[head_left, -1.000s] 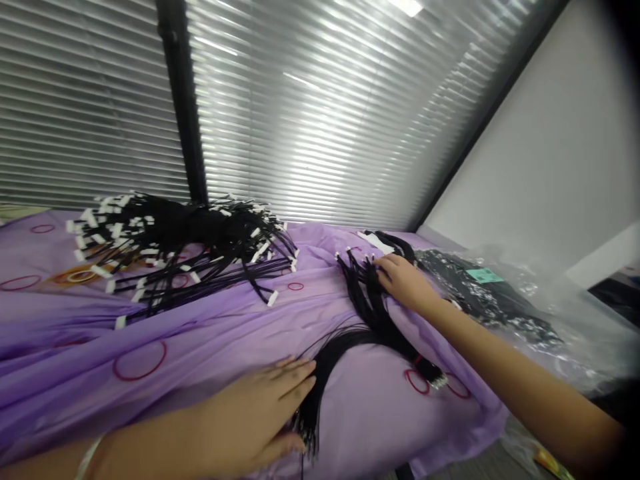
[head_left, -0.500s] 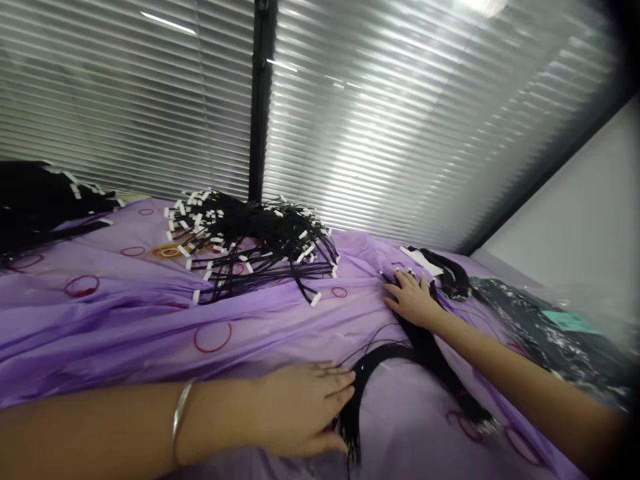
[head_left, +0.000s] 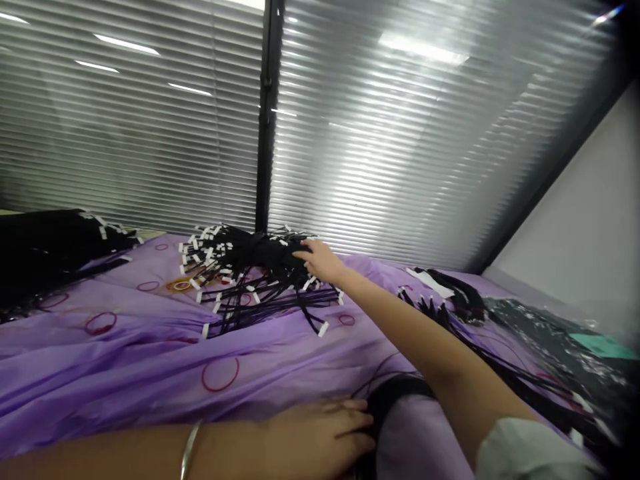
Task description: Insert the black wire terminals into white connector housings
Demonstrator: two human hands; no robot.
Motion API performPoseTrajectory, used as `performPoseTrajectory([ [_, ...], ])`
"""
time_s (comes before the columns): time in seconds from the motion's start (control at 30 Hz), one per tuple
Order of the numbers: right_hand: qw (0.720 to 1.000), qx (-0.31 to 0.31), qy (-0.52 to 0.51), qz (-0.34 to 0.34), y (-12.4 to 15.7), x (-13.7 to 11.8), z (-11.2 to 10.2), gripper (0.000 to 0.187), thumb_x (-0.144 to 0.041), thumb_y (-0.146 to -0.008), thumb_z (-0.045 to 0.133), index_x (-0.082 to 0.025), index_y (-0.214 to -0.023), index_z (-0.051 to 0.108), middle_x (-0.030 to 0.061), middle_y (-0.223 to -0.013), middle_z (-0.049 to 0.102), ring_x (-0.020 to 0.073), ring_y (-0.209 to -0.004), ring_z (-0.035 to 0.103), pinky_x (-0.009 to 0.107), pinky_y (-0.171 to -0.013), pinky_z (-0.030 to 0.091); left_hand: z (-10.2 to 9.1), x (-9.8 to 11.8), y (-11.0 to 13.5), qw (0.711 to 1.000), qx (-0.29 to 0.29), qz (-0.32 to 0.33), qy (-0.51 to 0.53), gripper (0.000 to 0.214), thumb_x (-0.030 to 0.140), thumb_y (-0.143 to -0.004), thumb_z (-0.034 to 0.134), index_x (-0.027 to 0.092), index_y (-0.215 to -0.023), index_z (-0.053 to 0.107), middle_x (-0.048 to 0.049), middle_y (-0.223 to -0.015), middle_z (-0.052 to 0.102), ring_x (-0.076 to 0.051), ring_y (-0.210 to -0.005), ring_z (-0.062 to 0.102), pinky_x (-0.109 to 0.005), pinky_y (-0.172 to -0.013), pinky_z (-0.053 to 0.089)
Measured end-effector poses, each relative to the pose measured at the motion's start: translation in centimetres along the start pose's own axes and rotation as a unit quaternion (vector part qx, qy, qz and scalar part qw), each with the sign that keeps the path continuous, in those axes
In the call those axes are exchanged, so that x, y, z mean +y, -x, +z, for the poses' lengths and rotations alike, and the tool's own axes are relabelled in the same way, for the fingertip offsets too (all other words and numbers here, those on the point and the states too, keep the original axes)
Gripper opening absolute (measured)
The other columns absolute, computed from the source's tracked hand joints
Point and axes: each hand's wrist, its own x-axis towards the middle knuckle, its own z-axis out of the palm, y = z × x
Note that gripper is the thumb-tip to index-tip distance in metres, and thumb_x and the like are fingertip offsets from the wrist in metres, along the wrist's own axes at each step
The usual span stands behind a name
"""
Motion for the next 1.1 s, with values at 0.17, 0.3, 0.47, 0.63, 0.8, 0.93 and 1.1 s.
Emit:
performPoseTrajectory([
  [0.17, 0.985, -0.06, -0.059, -0.152, -2.3, -0.7, -0.8, 0.026, -0.031, -0.086, 0.054, -0.015, -0.106, 0.058, 0.0076, -0.118, 0.055, 0.0223, -0.111, 0.05, 0.048, -0.094, 0.038, 0.7, -0.4, 0.0, 0.997, 0.057, 0.043, 0.037, 0.037, 0.026, -0.087, 0.046, 0.002, -0.112, 0.06, -0.0185, -0.12, 0.059, -0.027, -0.122, 0.045, -0.031, -0.105, 0.033],
  [0.3, 0.973, -0.075, -0.118, -0.186, -0.9, -0.2, -4.2, 0.015, -0.026, -0.085, 0.055, -0.017, -0.091, 0.064, 0.0042, -0.097, 0.067, 0.0161, -0.096, 0.059, 0.035, -0.092, 0.041, -0.3, 0.2, 0.1, 0.99, 0.079, 0.052, 0.101, 0.034, 0.024, -0.086, 0.048, 0.002, -0.108, 0.061, -0.0196, -0.115, 0.062, -0.025, -0.12, 0.047, -0.028, -0.105, 0.033],
  [0.47, 0.983, 0.023, -0.162, -0.08, 1.9, -0.2, -10.2, 0.026, -0.03, -0.091, 0.04, -0.018, -0.096, 0.063, 0.0035, -0.092, 0.068, 0.014, -0.085, 0.06, 0.025, -0.076, 0.043, -1.5, 1.0, 0.4, 0.969, 0.126, -0.008, 0.21, 0.031, 0.02, -0.085, 0.047, 0.008, -0.111, 0.06, -0.0187, -0.112, 0.063, -0.023, -0.113, 0.054, -0.031, -0.098, 0.041],
  [0.63, 0.974, 0.15, -0.137, 0.101, 4.8, 0.4, -15.6, 0.027, -0.028, -0.088, 0.038, -0.013, -0.087, 0.061, 0.0045, -0.075, 0.061, 0.0152, -0.068, 0.053, 0.026, -0.06, 0.037, -0.7, -0.1, 0.0, 0.848, 0.244, -0.172, 0.437, 0.024, 0.028, -0.087, 0.048, 0.015, -0.103, 0.061, -0.0127, -0.096, 0.066, -0.022, -0.091, 0.062, -0.037, -0.082, 0.048],
  [0.8, 0.951, 0.09, -0.167, 0.246, 12.1, 0.2, -17.9, 0.026, -0.035, -0.086, 0.042, -0.018, -0.076, 0.059, -0.0033, -0.051, 0.043, 0.0107, -0.046, 0.039, 0.024, -0.046, 0.029, -1.1, -1.1, -0.6, 0.556, 0.347, -0.213, 0.725, 0.051, 0.018, -0.08, 0.06, 0.02, -0.125, 0.036, -0.0107, -0.106, 0.062, -0.022, -0.09, 0.065, -0.042, -0.091, 0.044],
  [0.93, 0.929, 0.01, -0.229, 0.291, 18.6, -1.3, -17.2, 0.027, -0.042, -0.087, 0.041, -0.022, -0.07, 0.05, -0.0045, -0.051, 0.038, 0.0101, -0.043, 0.034, 0.024, -0.042, 0.029, -1.9, -1.2, -0.9, 0.461, 0.374, -0.215, 0.775, 0.029, 0.013, -0.081, 0.058, 0.02, -0.107, 0.048, -0.0078, -0.103, 0.064, -0.021, -0.097, 0.064, -0.042, -0.099, 0.039],
  [1.1, 0.934, -0.056, -0.221, 0.275, 22.9, -2.3, -16.1, 0.027, -0.043, -0.088, 0.039, -0.024, -0.075, 0.052, 0.0006, -0.059, 0.052, 0.015, -0.051, 0.047, 0.027, -0.046, 0.037, -1.4, -1.4, -1.0, 0.488, 0.378, -0.278, 0.736, 0.01, 0.017, -0.085, 0.055, 0.012, -0.077, 0.058, -0.0055, -0.082, 0.065, -0.018, -0.084, 0.065, -0.038, -0.094, 0.045],
])
